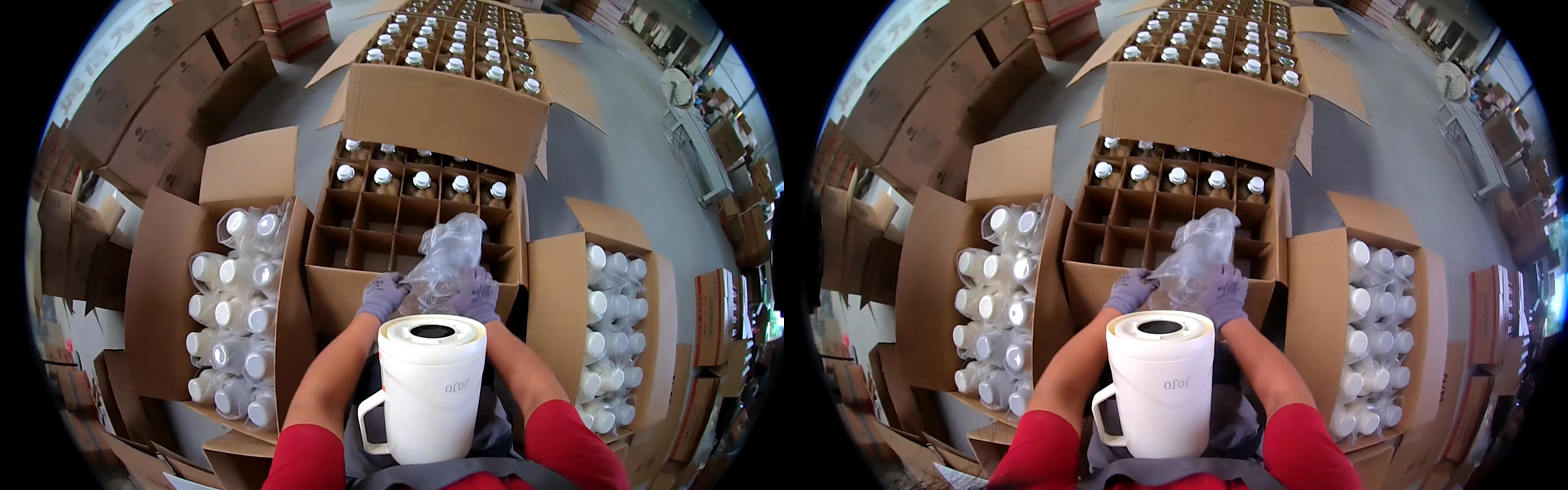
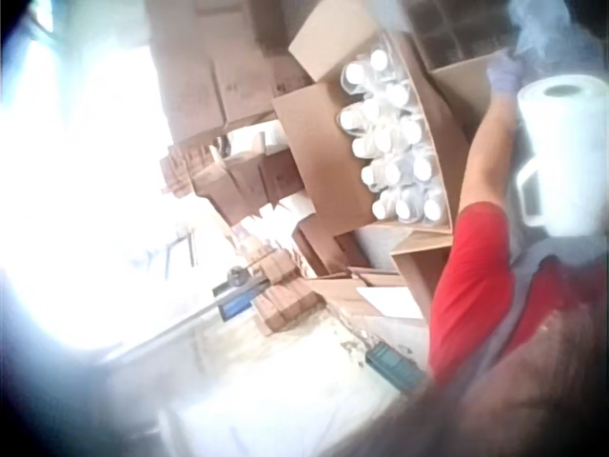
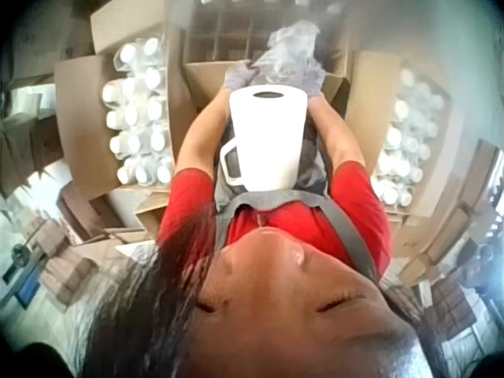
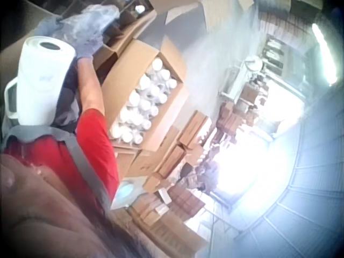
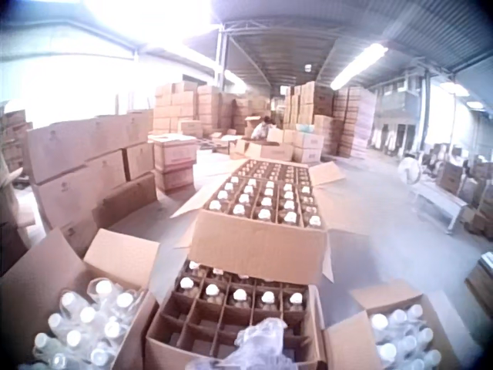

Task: The person sits on the floor and assembles white thermos flasks by inserting stainless steel inner bottles into the outer shells. They then place circular gaskets into the openings and secure the lids before placing the finished units into a cardboard box.

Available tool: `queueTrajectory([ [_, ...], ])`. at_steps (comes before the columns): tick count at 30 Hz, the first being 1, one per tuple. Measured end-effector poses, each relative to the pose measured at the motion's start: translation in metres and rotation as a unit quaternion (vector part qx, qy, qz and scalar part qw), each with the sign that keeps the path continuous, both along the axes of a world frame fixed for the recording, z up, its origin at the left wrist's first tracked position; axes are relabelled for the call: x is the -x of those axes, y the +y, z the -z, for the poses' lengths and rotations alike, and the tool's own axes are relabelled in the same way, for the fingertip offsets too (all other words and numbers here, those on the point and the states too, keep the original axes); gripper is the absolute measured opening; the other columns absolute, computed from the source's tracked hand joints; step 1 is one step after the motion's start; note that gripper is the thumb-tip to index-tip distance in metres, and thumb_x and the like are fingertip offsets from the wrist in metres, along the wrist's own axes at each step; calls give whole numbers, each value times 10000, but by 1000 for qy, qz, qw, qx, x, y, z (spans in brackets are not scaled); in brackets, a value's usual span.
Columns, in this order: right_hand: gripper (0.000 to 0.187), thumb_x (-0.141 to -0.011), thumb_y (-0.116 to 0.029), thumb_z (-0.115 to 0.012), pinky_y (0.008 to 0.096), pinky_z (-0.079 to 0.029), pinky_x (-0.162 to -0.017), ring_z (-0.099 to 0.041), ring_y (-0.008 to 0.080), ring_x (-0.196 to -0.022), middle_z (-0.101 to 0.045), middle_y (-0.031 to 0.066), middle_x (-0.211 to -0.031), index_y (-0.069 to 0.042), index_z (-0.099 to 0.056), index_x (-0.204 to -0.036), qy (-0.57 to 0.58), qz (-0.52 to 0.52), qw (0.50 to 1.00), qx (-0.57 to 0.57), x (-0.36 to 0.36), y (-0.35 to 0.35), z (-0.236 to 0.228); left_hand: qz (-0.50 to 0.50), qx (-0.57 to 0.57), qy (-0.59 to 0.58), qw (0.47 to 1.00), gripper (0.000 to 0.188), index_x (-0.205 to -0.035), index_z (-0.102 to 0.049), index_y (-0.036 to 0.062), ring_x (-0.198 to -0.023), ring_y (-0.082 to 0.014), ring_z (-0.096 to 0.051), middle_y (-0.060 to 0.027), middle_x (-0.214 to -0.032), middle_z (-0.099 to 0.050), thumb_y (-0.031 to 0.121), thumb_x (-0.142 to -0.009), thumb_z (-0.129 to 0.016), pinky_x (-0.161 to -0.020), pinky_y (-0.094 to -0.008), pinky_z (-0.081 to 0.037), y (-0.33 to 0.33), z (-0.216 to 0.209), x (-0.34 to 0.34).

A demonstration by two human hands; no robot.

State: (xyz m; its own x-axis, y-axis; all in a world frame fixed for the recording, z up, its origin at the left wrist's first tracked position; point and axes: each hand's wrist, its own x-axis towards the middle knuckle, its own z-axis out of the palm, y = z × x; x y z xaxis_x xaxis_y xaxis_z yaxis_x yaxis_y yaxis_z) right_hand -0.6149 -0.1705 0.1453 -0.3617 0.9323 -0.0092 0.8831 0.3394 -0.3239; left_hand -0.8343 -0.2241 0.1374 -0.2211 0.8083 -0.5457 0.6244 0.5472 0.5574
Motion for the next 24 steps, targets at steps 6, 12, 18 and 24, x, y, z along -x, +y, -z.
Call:
queueTrajectory([
  [6, 185, -772, -173, -688, 313, -504, -685, -651, 198, -732, -664, 109, -743, -5, -673, -847, 226, -66, 920, 313, -52, -39, -143, -68, -218, -188, 955, 220, -1016, -677, 36, -875, -188, -653, -113, -910, -696, 218, -901, -632, -807, -315, -516, -107, -111, 12],
  [12, 159, -854, -107, -691, 268, -484, -721, -609, 127, -791, -654, 63, -846, 0, -663, -968, 507, -203, 720, 428, -56, -91, -205, -289, -461, -188, 818, 113, -1009, -636, 12, -805, -97, -616, -65, -919, -676, 64, -909, -642, -751, -266, -520, -184, -140, -30],
  [18, 176, -760, -80, -710, 336, -479, -758, -625, 224, -813, -632, 73, -813, -54, -660, -927, 408, -408, 802, 156, -47, -99, -196, -329, -488, -221, 778, 122, -1016, -629, 10, -779, -93, -604, -44, -891, -664, 84, -920, -636, -690, -257, -521, -212, -133, -40],
  [24, 138, -735, -97, -677, 369, -502, -733, -635, 317, -802, -655, 118, -833, -47, -660, -862, 242, -433, 840, 220, -88, -124, -168, -48, -490, 31, 870, 176, -984, -686, 43, -712, -303, -645, -141, -810, -665, 62, -809, -687, -663, -375, -517, -293, -130, -41],
])
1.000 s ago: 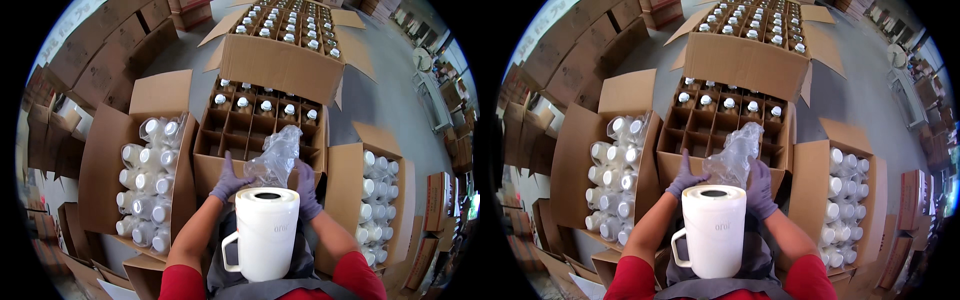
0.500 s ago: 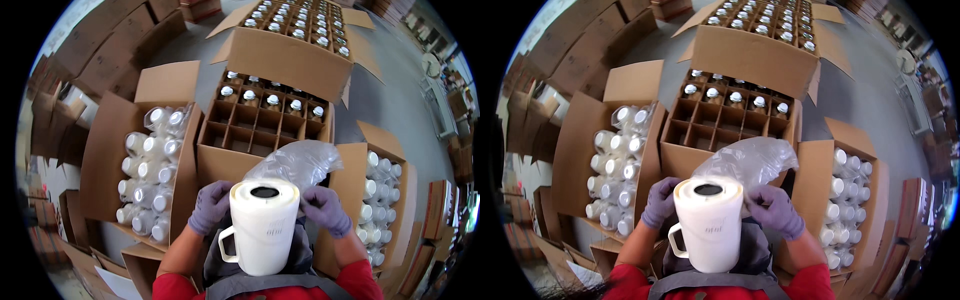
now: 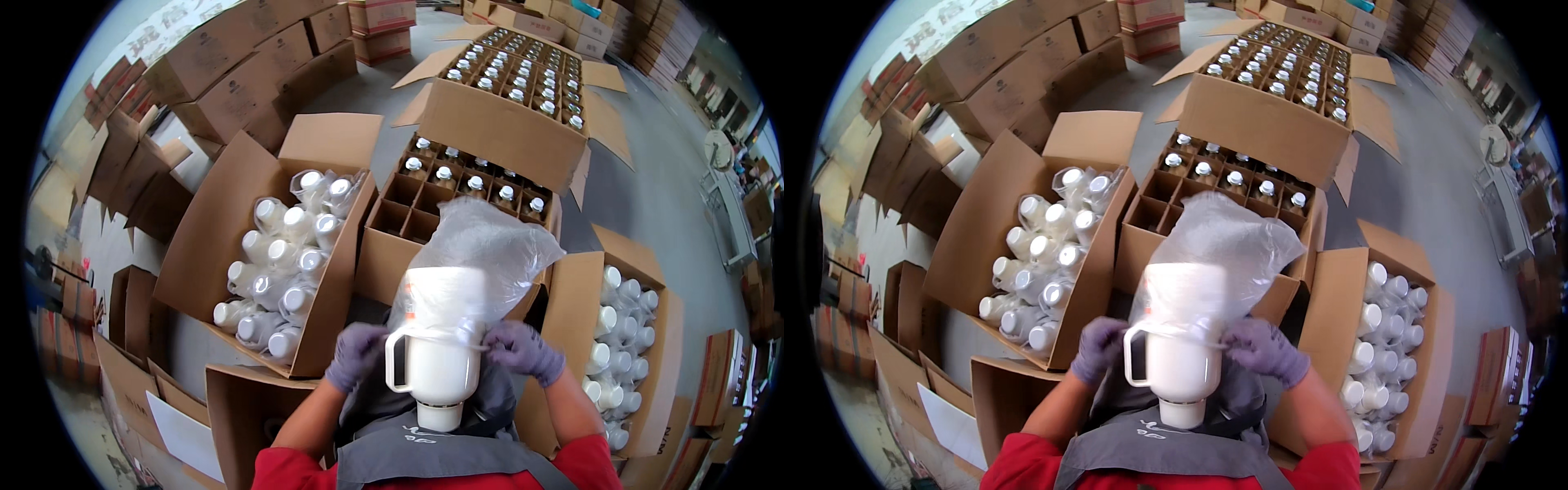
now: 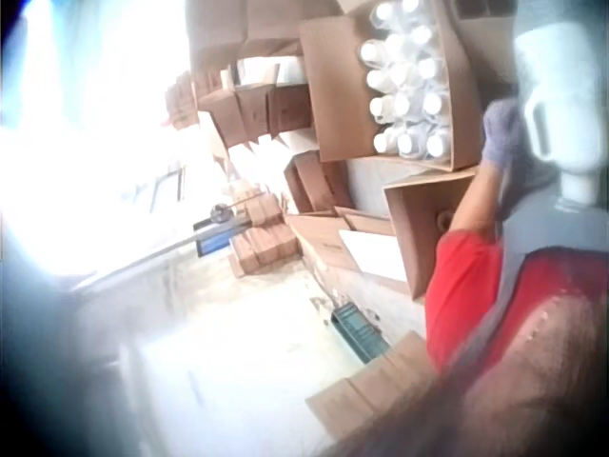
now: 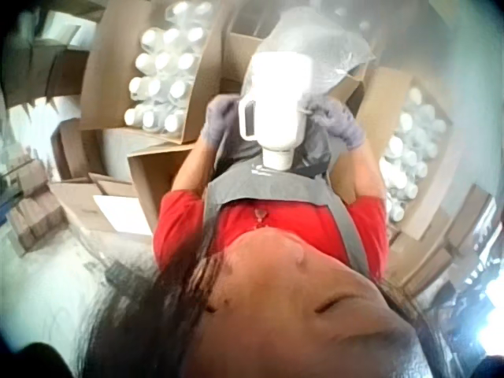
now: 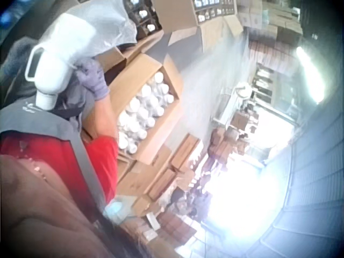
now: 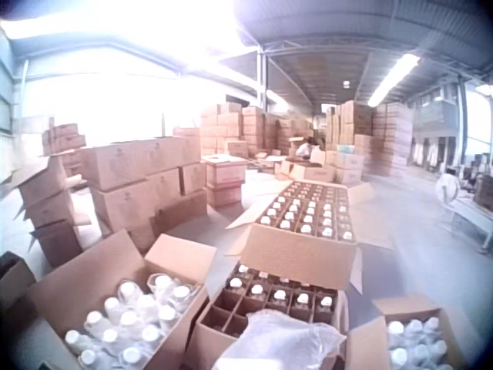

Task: The person sits on the floor and assembles white thermos flasks by inserting stainless steel inner bottles into the outer shells. They then place circular gaskets into the openings and secure the lids before placing the finished units into a cardboard box.

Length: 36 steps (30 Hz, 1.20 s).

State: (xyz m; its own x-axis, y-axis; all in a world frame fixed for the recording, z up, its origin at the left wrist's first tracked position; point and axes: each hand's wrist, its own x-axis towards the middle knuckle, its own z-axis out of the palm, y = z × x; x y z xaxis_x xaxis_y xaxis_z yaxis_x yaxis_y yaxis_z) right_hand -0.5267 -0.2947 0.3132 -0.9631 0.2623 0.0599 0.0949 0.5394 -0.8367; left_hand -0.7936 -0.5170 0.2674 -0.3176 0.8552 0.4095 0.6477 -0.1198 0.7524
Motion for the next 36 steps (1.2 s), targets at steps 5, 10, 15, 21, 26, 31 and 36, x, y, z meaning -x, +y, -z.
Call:
queueTrajectory([
  [5, 174, -719, -104, -670, 382, -521, -758, -646, 314, -798, -663, 120, -806, -43, -671, -882, -11, -20, 999, -45, -38, -58, 22, -16, -47, 110, 993, 248, -959, -667, 114, -760, -283, -636, -74, -814, -645, 96, -716, -710, -673, -413, -498, -75, -7, -59],
  [10, 399, -714, -120, -634, 424, -461, -943, -617, 292, -1033, -681, 99, -1007, -136, -686, -1110, -78, -214, 960, -165, -22, -72, -72, 143, -73, 196, 968, 347, -1133, -663, 141, -900, -212, -631, -33, -944, -620, 178, -790, -626, -878, -378, -531, -116, 8, -82],
  [15, 464, -755, -158, -607, 483, -327, -1072, -507, 285, -1259, -602, 61, -1224, -204, -622, -1216, 13, -407, 804, -433, 104, -101, -86, 165, -125, 241, 948, 304, -1119, -659, 109, -937, -207, -632, -27, -944, -620, 174, -822, -660, -866, -383, -537, -115, -35, -80],
  [21, 202, -725, -263, -641, 441, -496, -748, -676, 263, -822, -672, 53, -865, -183, -662, -910, -206, -490, 682, -503, 160, -92, -88, 9, -120, 146, 982, 293, -1075, -651, 83, -962, -239, -625, -66, -988, -622, 158, -794, -694, -884, -399, -531, -133, -59, -46],
  [26, 270, -726, -235, -658, 420, -527, -789, -674, 328, -879, -691, 171, -904, -84, -689, -948, -253, -245, 844, -405, 254, 24, -111, -299, -59, -241, 921, 361, -1176, -616, 52, -1067, -326, -600, -144, -1157, -618, 139, -830, -670, -940, -422, -472, -105, 17, 7],
  [31, 335, -748, -186, -712, 356, -533, -785, -690, 261, -805, -723, 171, -927, -3, -708, -1029, -241, -19, 945, -219, 392, 73, -124, -370, 257, 72, 890, 647, -1338, -495, 99, -1158, -306, -526, -143, -1258, -542, 402, -797, -682, -969, -446, -414, -67, 126, 104],
  [36, 470, -765, -182, -772, 340, -501, -870, -614, 197, -1000, -665, 133, -1086, -27, -608, -1178, 1, -3, 989, -147, 575, 131, -27, -306, 397, 23, 865, 587, -1295, -511, 160, -922, -300, -628, -101, -1048, -619, 408, -795, -694, -797, -454, -485, -44, 193, 148],
])
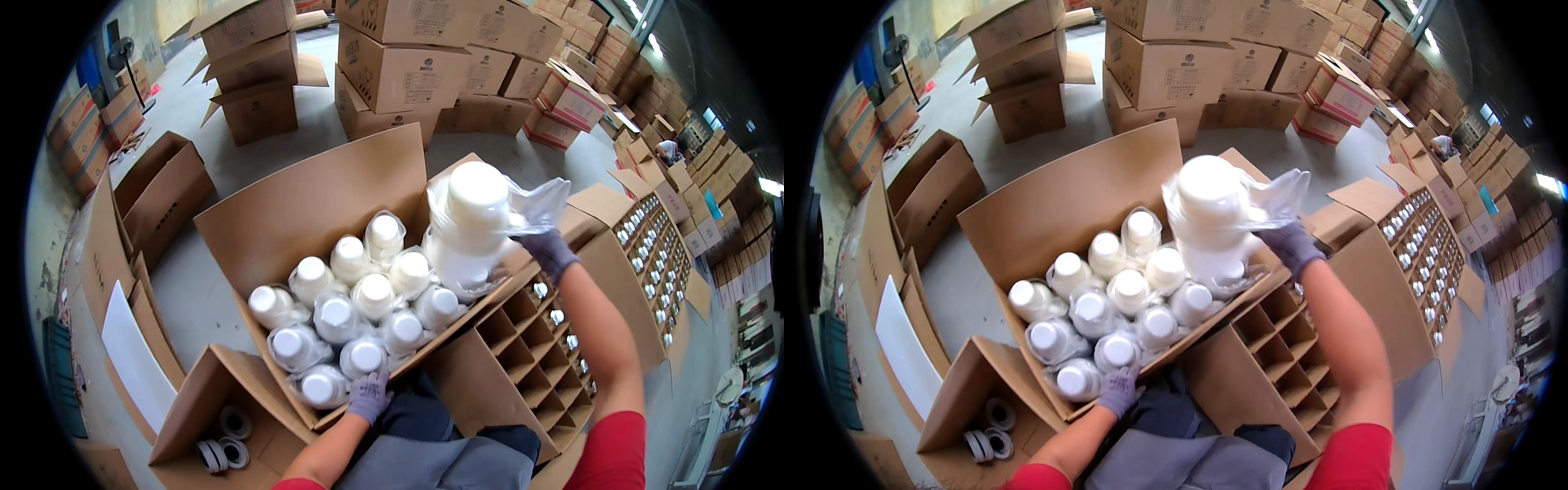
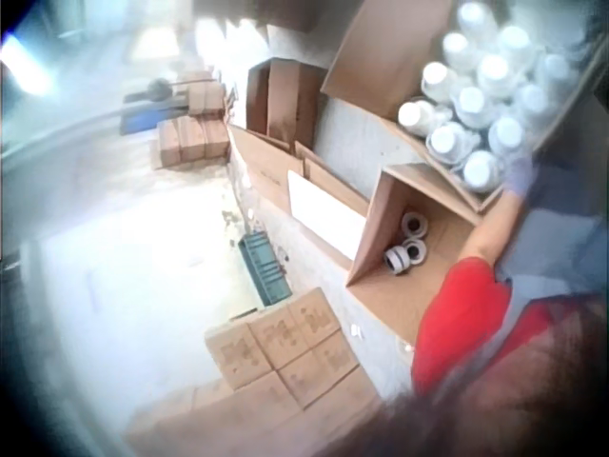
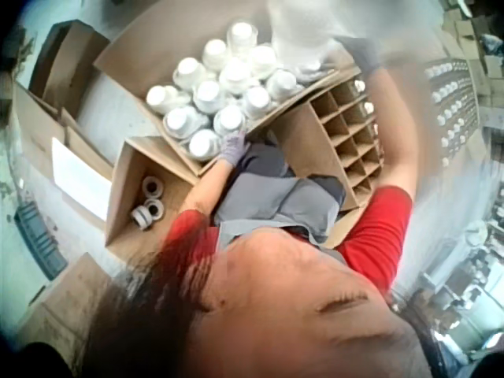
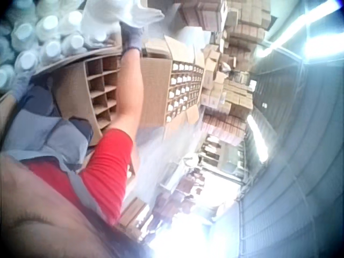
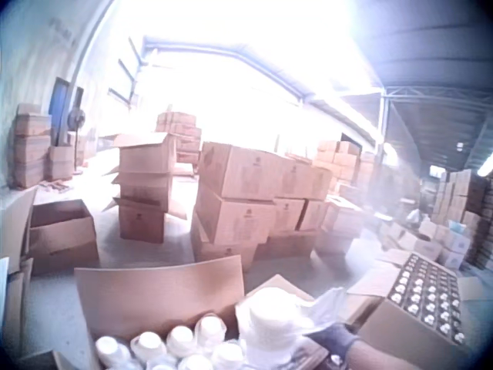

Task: The person sits on the floor and assembles white thermos flasks by inserting stainless steel inner bottles into the outer shells. They then place circular gaskets into the openings and secure the lids before placing the finished units into a cardboard box.

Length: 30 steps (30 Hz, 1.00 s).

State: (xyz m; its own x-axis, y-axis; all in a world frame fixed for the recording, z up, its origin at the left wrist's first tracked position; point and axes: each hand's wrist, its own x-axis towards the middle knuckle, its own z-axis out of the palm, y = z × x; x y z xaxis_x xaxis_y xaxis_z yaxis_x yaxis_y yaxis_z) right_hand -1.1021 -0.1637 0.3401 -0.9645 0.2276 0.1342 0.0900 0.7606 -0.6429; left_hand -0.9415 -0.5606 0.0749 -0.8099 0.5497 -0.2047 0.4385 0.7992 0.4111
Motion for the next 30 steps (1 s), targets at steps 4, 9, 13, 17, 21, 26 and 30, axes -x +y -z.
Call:
queueTrajectory([
  [4, 323, -881, -227, -635, 382, -506, -863, -616, 269, -978, -665, 165, -1061, -60, -643, -1156, 124, -112, 984, 55, 136, -53, 73, -49, 8, 39, 998, 347, -1207, -598, 218, -804, -280, -654, -62, -942, -649, 305, -871, -597, -672, -442, -516, -14, 28, -11],
  [9, 492, -829, -411, -627, 455, -506, -887, -626, 398, -1060, -680, 232, -1044, -65, -644, -1178, -92, 96, 991, -30, 236, -24, 205, -22, 34, 124, 991, 486, -1140, -633, 287, -727, -254, -620, -4, -801, -600, 319, -666, -737, -675, -452, -487, -22, 65, -11],
  [13, 431, -833, -390, -630, 422, -499, -910, -624, 341, -1099, -669, 198, -1150, -63, -681, -1109, -109, 142, 984, 19, 240, -10, 246, -31, 35, 110, 993, 467, -1132, -632, 284, -722, -248, -621, -1, -798, -600, 314, -676, -729, -671, -440, -489, -4, 34, 5],
  [17, 417, -867, -372, -589, 413, -483, -944, -611, 354, -1126, -656, 203, -1177, -65, -671, -1137, -146, 167, 974, -50, 233, -4, 268, -27, 38, 101, 994, 448, -1124, -632, 282, -717, -241, -623, 2, -795, -600, 309, -686, -721, -668, -429, -492, 1, 28, 6],
  [21, 416, -903, -316, -536, 409, -469, -976, -600, 364, -1135, -618, 191, -1260, -70, -620, -1228, -244, 73, 960, -120, 218, -6, 244, -43, 29, 100, 994, 429, -1116, -632, 279, -713, -235, -624, 5, -792, -601, 304, -695, -713, -664, -418, -495, -3, 25, -4],
  [26, 484, -781, -107, -642, 417, -410, -1040, -538, 332, -1191, -587, 173, -1249, -48, -573, -1256, 105, 45, 987, -113, 57, -37, 196, -22, 14, 90, 996, 262, -1106, -623, 237, -719, -186, -638, 10, -813, -624, 254, -849, -569, -651, -379, -494, -1, 18, -6],
  [30, 794, -687, -148, -772, 469, -274, -1123, -398, 384, -1298, -436, 254, -1362, 25, -411, -1373, 92, 255, 959, -87, -105, -70, 213, -35, -20, 97, 994, 290, -1152, -612, 240, -727, -206, -639, -24, -813, -617, 253, -872, -540, -664, -417, -492, 0, 23, -11],
])
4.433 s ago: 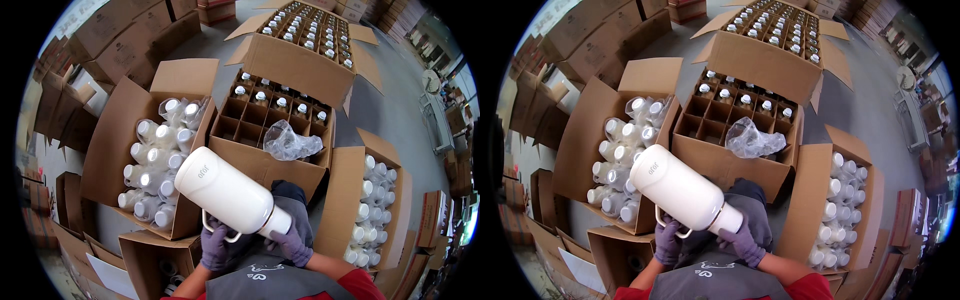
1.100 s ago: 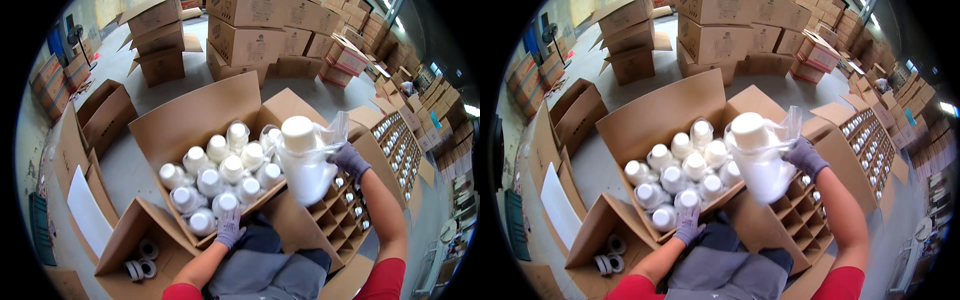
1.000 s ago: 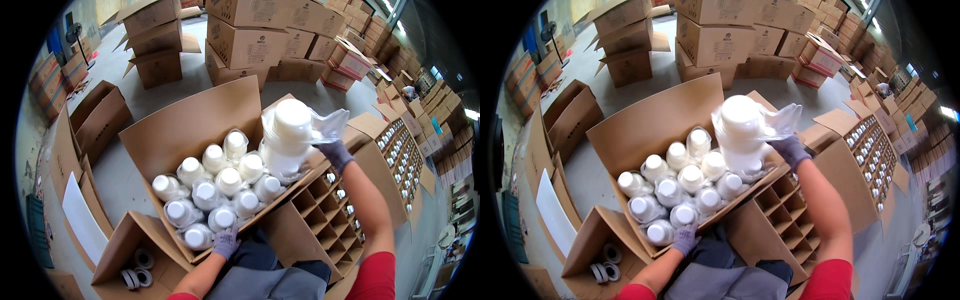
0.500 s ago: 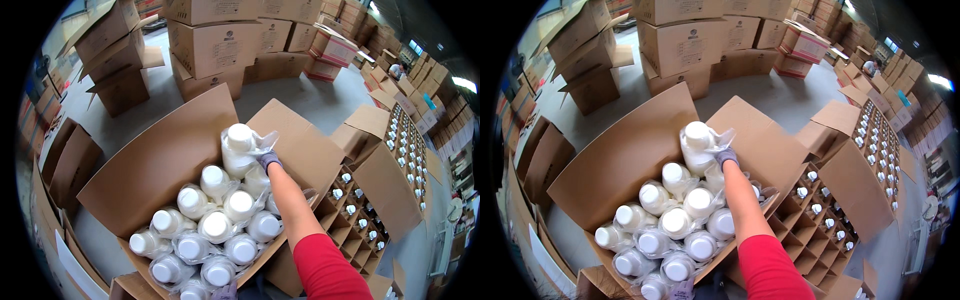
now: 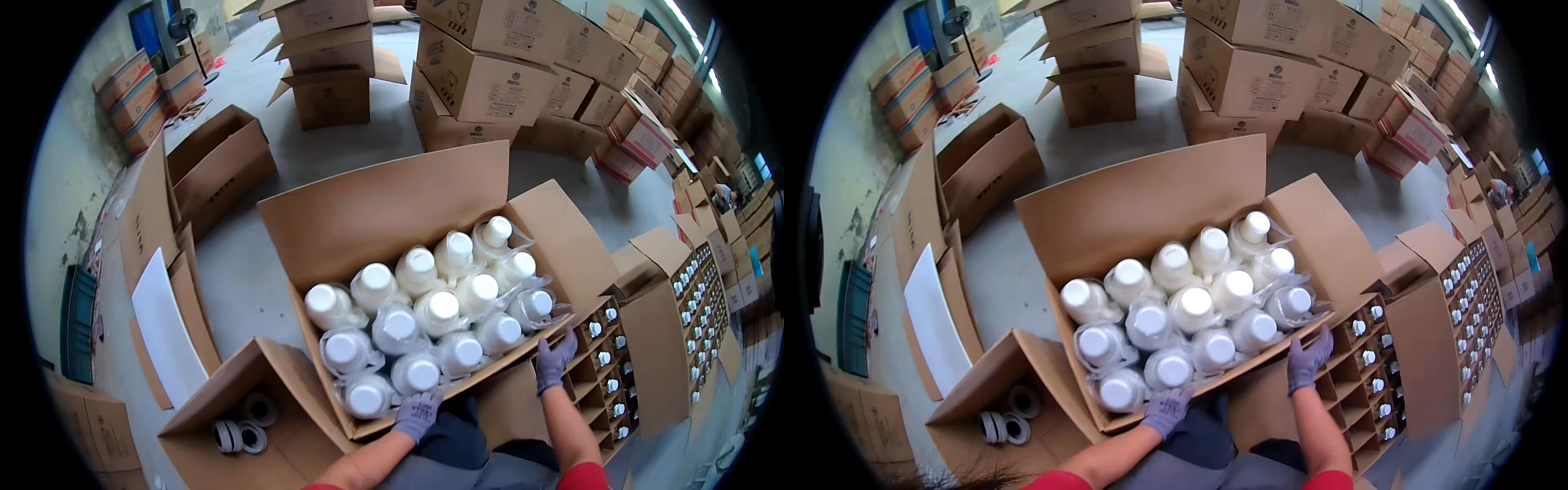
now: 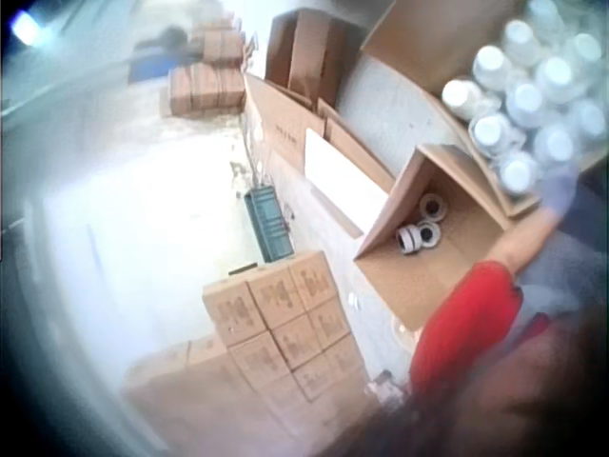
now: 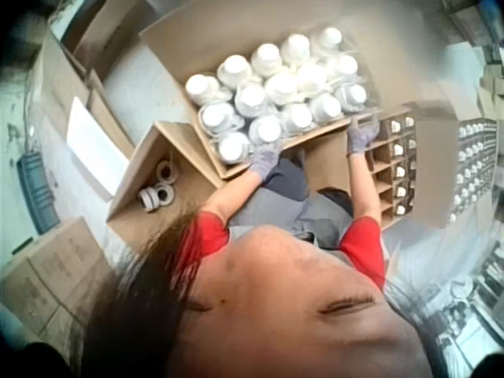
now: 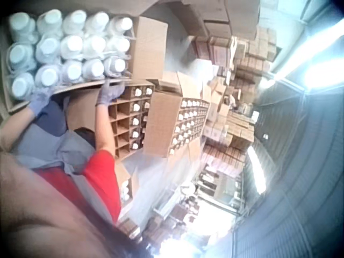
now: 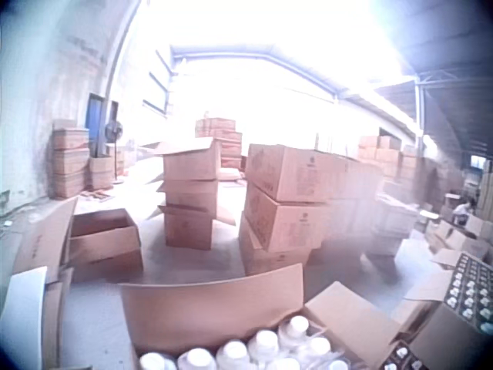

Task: The person sits on the floor and assembles white thermos flasks by inserting stainless steel inner bottles into the outer shells. They then place circular gaskets into the openings and secure the lids before placing the finished units into a cardboard box.

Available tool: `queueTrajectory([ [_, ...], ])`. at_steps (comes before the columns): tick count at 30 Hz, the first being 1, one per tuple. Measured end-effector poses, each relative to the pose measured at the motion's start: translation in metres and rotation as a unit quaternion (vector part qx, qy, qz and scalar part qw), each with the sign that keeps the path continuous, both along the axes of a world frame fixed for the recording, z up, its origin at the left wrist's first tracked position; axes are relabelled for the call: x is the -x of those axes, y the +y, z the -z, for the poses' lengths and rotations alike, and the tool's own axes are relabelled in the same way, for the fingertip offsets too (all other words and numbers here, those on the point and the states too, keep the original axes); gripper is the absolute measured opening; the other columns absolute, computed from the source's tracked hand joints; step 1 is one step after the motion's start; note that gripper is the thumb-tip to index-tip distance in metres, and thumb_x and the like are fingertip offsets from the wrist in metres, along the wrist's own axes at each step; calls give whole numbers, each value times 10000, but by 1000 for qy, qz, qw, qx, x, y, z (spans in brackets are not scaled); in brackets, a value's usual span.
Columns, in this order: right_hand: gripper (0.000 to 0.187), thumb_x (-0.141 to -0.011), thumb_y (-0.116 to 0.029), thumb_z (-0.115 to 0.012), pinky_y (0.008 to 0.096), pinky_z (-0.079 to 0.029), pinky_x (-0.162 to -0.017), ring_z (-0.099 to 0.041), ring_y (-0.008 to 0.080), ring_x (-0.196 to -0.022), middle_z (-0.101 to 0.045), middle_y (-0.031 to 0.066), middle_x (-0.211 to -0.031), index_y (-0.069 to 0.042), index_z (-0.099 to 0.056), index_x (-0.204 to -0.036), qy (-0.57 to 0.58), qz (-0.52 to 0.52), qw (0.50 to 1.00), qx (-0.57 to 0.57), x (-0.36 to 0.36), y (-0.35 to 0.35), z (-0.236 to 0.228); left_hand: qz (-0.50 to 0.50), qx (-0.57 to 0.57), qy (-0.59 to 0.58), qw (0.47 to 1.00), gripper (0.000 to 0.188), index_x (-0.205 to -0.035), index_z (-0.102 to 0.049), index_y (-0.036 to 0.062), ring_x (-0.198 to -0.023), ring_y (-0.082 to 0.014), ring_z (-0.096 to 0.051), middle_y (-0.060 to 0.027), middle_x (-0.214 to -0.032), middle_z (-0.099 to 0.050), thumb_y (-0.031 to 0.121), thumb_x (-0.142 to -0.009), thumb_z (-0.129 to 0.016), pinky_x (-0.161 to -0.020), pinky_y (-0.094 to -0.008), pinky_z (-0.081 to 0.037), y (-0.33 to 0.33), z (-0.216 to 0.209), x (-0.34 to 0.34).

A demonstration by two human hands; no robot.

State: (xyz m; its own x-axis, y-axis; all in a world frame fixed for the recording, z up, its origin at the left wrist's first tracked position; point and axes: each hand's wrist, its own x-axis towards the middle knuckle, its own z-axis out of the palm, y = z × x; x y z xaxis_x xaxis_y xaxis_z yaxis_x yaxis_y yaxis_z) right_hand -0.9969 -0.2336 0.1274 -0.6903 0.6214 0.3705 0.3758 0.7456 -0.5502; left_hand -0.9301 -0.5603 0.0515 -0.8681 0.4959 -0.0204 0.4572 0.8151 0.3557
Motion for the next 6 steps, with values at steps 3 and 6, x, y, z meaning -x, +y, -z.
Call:
queueTrajectory([
  [3, 771, -803, -229, -737, 473, -382, -1058, -418, 402, -1275, -340, 223, -1449, -32, -347, -1437, -20, 112, 859, 500, -71, -1, 55, 11, 62, 15, 998, 323, -1167, -603, 231, -783, -235, -665, -54, -876, -645, 301, -852, -607, -686, -425, -512, 4, 13, -5],
  [6, 836, -874, -437, -659, 553, -317, -1107, -269, 474, -1390, -87, 185, -1604, -190, -210, -1534, -99, 50, 620, 777, -110, -13, 56, 36, 95, -267, 958, 378, -1292, -546, 189, -1101, -330, -644, -126, -1260, -626, 204, -916, -506, -875, -407, -527, 6, -33, 30],
])
